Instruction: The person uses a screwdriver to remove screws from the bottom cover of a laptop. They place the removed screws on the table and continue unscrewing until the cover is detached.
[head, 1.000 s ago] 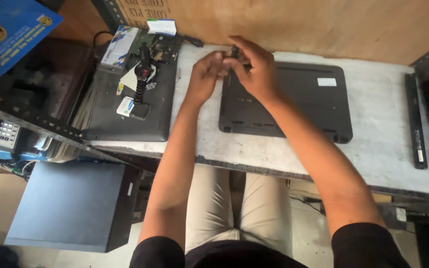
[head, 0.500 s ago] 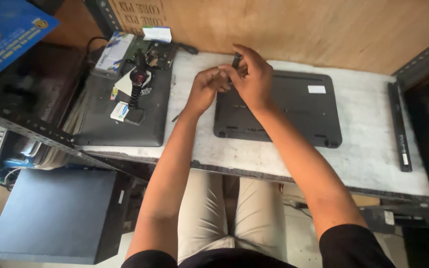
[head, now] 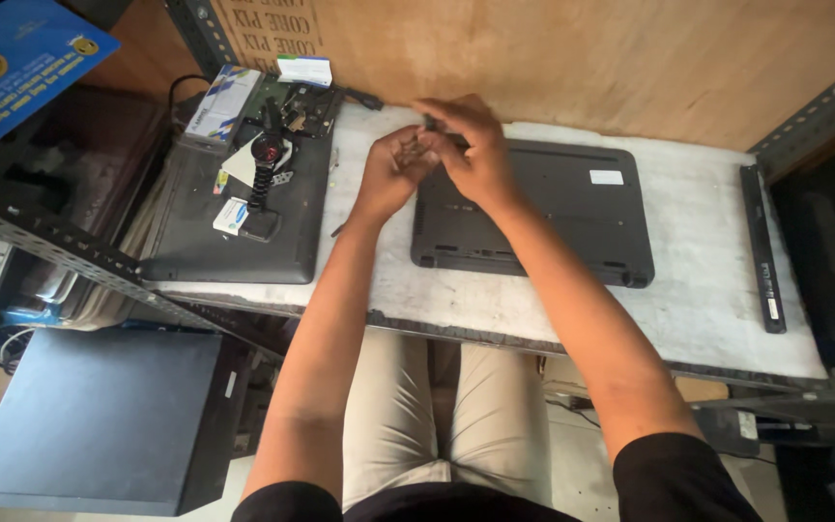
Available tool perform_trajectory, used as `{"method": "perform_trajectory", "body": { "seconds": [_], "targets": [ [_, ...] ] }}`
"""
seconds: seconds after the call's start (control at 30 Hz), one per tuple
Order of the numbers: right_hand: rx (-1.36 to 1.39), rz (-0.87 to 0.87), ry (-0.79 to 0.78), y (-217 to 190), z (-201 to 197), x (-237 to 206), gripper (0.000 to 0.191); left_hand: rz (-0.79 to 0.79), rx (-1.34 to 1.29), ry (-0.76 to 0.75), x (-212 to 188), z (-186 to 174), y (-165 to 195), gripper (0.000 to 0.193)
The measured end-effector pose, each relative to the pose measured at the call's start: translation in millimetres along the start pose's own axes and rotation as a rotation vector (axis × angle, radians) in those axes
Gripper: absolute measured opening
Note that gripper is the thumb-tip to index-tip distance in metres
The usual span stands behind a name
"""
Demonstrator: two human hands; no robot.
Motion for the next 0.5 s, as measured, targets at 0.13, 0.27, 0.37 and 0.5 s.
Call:
{"method": "perform_trajectory", "body": {
  "seconds": [0.13, 0.27, 0.37, 0.5],
  "targets": [
    [0.192, -0.042, -0.068, -9.3, 5.9, -0.8, 0.04, -0.026, -0.012, -0.014, -1.0, 1.0, 0.9, 0.033],
    [-0.177, -0.159, 0.053, -20.3, -3.3, -2.8, 0.044, 0.024, 0.321, 0.085, -5.1, -5.3, 4.8, 0.024],
    [0.229, 0.119, -0.074, 5.9, 6.4, -2.6, 0.039, -0.001, 0.08, -0.026, -4.8, 3.7, 0.4, 0.036],
    [0.195, -0.021, -0.039, -6.2, 0.6, -4.4, 0.042, 0.068, 0.132, -0.042, -3.2, 4.6, 1.9, 0.03]
  ]
}}
Point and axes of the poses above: each hand's wrist, its own x-axis towards the middle knuckle, its own z-axis out of the palm, y = z × x, the point moved 9 cm from there along x, towards the middle knuckle, and after that the axes turned 6 degrees about -x, right-handed, at the moved point
